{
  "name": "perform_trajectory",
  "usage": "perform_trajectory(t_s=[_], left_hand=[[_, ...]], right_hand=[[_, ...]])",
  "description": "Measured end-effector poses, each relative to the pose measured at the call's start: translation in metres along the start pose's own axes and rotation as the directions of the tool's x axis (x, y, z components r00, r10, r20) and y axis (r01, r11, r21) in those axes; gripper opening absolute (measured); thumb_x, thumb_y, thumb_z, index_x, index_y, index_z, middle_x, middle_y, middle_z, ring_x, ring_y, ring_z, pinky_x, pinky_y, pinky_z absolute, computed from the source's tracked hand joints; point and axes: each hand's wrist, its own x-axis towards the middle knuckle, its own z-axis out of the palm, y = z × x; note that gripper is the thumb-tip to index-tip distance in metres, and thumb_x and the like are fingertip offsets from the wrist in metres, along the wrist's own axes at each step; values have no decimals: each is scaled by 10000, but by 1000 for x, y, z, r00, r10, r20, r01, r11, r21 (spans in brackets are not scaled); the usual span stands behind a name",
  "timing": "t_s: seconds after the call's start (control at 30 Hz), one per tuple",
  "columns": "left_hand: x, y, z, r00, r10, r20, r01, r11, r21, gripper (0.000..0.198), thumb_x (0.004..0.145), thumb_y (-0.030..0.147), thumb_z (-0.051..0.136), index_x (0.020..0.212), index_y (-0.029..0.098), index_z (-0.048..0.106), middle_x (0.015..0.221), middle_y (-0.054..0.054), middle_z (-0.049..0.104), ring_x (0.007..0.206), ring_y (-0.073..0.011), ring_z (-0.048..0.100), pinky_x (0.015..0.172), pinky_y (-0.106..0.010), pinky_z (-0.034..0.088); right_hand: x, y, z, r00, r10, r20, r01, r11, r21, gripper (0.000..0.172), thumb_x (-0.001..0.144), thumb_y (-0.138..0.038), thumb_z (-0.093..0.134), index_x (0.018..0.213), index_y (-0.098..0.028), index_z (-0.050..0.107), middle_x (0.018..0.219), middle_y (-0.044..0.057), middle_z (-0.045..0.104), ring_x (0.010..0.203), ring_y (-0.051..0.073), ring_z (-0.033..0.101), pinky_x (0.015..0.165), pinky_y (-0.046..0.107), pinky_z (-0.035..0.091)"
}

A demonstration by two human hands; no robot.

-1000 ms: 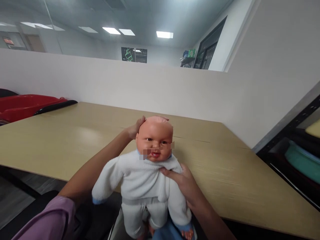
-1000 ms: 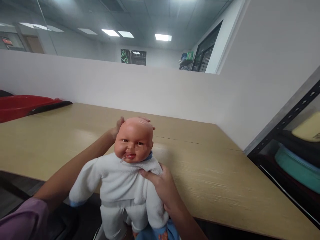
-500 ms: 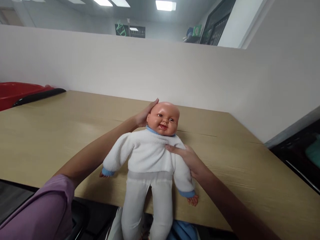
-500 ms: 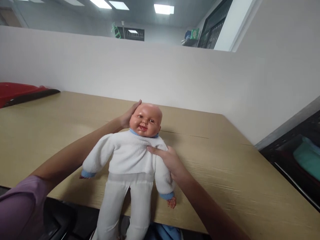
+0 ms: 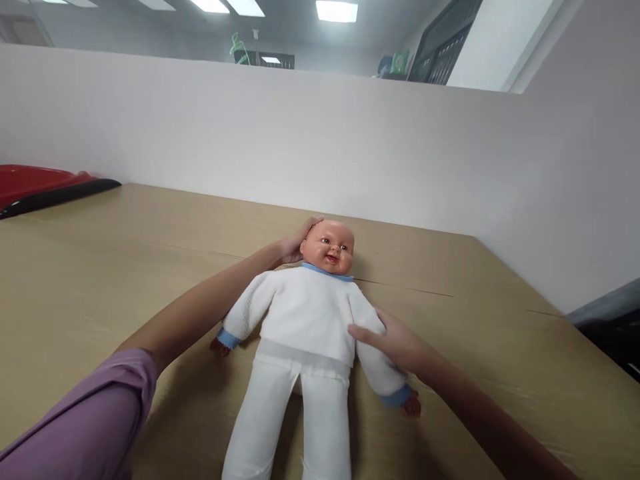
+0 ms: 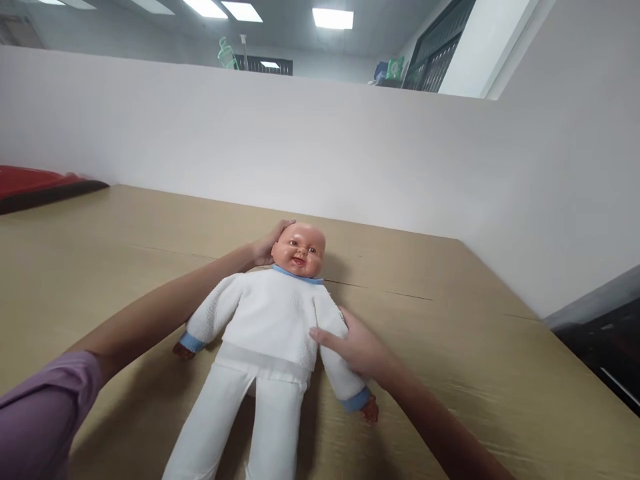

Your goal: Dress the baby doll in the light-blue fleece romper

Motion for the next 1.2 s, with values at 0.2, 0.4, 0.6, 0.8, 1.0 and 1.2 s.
perform_trajectory(t_s=[0.2, 0.4, 0.6, 0.8, 1.0, 1.2], left_hand=[[38, -9, -20, 994, -3, -105, 3, 1000, -2, 693, 863, 765, 607, 1120, 140, 762, 1171, -178, 816, 1200, -365, 740, 1109, -421, 560], [76, -13, -39, 990, -13, -143, 15, 1000, 9, 700, 882, 764, 584, 1111, 129, 771, 1164, -176, 818, 1277, -350, 700, 1130, -394, 541], [93, -17, -45, 997, -59, -57, 57, 997, -42, 661, 947, 713, 512, 1117, 130, 773, 1219, -148, 807, 1372, -324, 634, 1175, -389, 502], [100, -27, -55, 997, -82, 4, 82, 996, -32, 631, 935, 701, 520, 1135, 153, 761, 1245, -133, 800, 1358, -355, 641, 1184, -453, 489], [109, -40, -62, 999, -32, 4, 33, 998, -48, 627, 899, 702, 544, 1083, 142, 760, 1157, -150, 824, 1260, -379, 695, 1184, -490, 473], [113, -46, -63, 997, 13, -74, -14, 1000, -6, 576, 862, 687, 585, 975, 151, 762, 1047, -134, 842, 1175, -361, 730, 1150, -452, 494]], right_hand=[[-29, 44, -24, 997, -34, 64, 42, 990, -132, 788, 923, -511, 736, 1594, -224, 439, 1385, 163, 706, 1141, 323, 742, 1001, 488, 613], [-33, 79, -31, 957, -278, -80, 216, 872, -440, 676, 985, -424, 654, 1611, -336, 414, 1552, 104, 595, 1402, 311, 602, 1153, 471, 533], [-31, 84, -32, 923, -379, -72, 253, 735, -629, 595, 1038, -354, 538, 1613, -377, 389, 1588, 63, 554, 1452, 259, 560, 1160, 431, 543], [-33, 89, -32, 895, -443, -48, 279, 640, -716, 601, 1055, -306, 488, 1638, -336, 345, 1537, 104, 601, 1411, 293, 590, 1091, 468, 596], [-29, 93, -35, 862, -507, 0, 324, 552, -768, 659, 1047, -282, 484, 1667, -312, 264, 1486, 131, 639, 1337, 299, 641, 1018, 472, 636], [-26, 96, -37, 842, -540, 7, 339, 519, -785, 648, 1046, -288, 480, 1657, -309, 268, 1436, 141, 669, 1277, 302, 676, 969, 455, 652]])
